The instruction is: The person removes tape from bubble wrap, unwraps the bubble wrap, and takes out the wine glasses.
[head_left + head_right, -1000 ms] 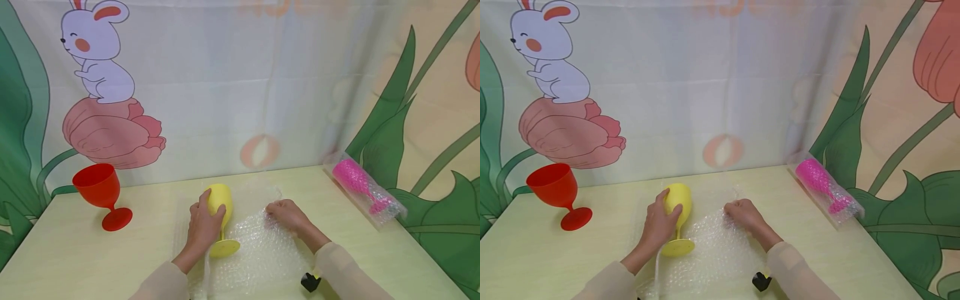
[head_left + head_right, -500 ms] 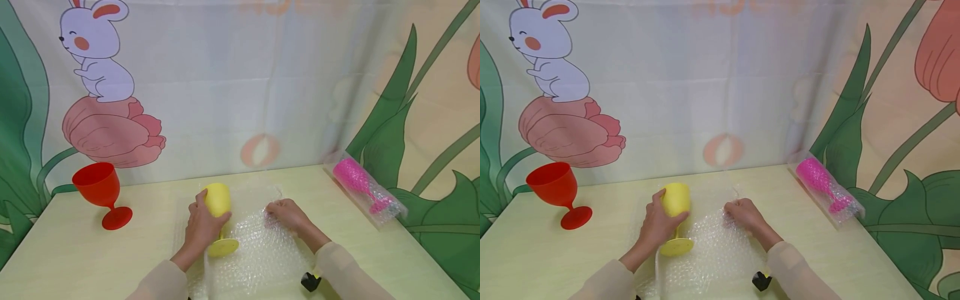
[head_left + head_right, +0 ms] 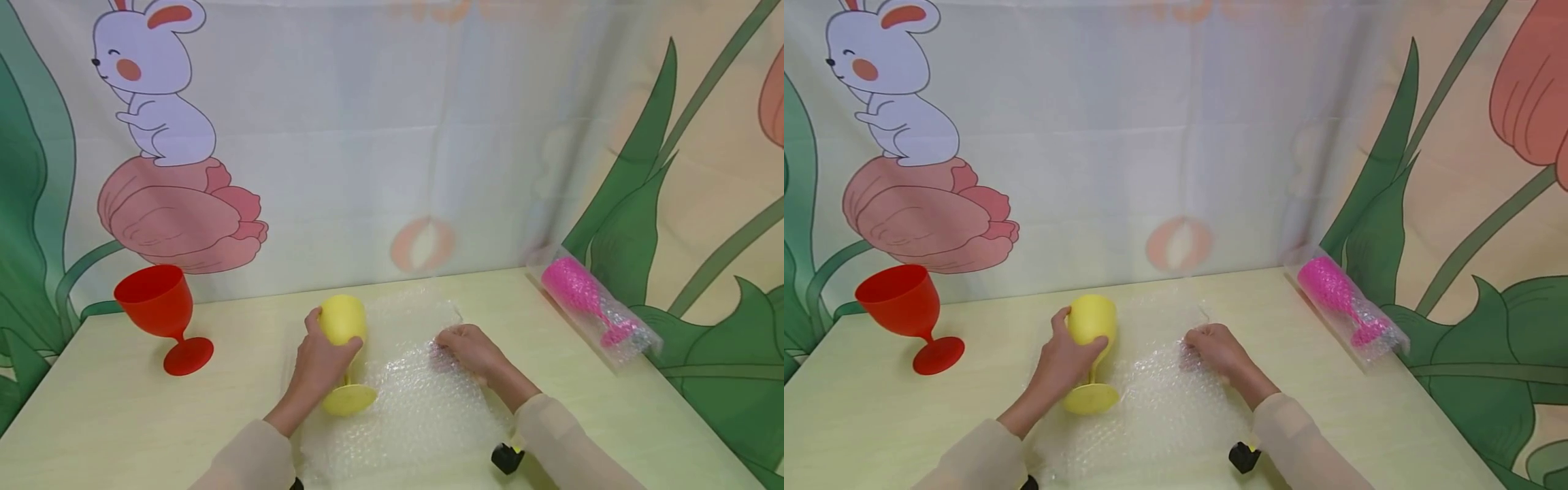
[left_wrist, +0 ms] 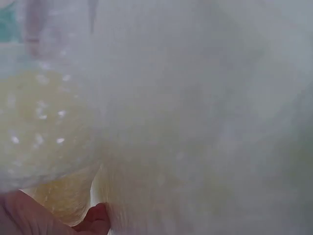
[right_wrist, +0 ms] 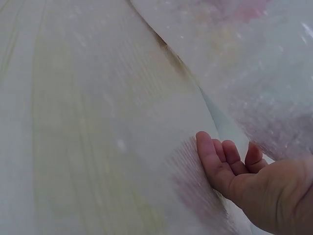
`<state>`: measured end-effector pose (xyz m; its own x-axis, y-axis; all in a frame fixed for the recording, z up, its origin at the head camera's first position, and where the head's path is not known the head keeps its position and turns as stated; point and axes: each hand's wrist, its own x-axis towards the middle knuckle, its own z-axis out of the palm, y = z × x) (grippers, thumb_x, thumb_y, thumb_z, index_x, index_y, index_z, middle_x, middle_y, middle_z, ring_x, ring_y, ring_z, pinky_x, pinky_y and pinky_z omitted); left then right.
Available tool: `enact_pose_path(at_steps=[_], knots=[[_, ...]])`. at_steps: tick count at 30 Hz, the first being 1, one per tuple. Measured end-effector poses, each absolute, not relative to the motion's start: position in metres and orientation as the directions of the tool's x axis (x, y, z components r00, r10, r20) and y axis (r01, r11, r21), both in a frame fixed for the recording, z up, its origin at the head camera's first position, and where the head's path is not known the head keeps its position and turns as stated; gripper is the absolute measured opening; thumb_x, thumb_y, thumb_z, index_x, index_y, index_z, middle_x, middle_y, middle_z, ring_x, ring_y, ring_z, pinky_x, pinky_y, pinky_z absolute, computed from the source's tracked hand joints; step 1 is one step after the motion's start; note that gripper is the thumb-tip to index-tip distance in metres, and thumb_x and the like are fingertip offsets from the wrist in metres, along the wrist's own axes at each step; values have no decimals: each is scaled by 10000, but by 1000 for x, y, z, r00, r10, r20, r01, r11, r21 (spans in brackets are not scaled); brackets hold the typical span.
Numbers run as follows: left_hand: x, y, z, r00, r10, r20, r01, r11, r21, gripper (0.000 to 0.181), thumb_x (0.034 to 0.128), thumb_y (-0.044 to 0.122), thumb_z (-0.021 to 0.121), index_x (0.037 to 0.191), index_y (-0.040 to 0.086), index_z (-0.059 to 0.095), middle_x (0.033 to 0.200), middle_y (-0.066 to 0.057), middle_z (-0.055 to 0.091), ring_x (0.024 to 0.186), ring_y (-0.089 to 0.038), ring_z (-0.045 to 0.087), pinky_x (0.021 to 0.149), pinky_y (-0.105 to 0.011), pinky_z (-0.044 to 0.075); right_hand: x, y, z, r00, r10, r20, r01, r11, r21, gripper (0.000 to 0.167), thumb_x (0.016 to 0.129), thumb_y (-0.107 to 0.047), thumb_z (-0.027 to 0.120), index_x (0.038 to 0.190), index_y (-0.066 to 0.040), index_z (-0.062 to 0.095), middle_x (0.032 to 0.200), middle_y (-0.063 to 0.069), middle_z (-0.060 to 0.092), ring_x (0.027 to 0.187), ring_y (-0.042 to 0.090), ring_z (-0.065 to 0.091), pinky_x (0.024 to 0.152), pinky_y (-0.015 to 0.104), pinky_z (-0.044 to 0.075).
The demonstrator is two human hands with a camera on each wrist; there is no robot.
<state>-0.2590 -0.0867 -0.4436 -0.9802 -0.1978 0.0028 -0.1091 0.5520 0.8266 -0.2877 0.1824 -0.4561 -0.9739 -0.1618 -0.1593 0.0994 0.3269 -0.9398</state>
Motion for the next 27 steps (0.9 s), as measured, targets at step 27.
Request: enact_pose_path(at_steps=[27], knots=[[-263, -97, -441, -972, -229, -47, -166, 536, 828, 879, 863, 349, 642, 1571, -18, 270, 1368, -285, 366, 1090, -400, 520, 908, -511, 454, -296, 190, -460, -969, -176, -172, 103, 345, -933, 237, 1064, -167, 559, 1064, 36, 682, 920, 88, 660, 767, 159, 623, 652, 283, 510]])
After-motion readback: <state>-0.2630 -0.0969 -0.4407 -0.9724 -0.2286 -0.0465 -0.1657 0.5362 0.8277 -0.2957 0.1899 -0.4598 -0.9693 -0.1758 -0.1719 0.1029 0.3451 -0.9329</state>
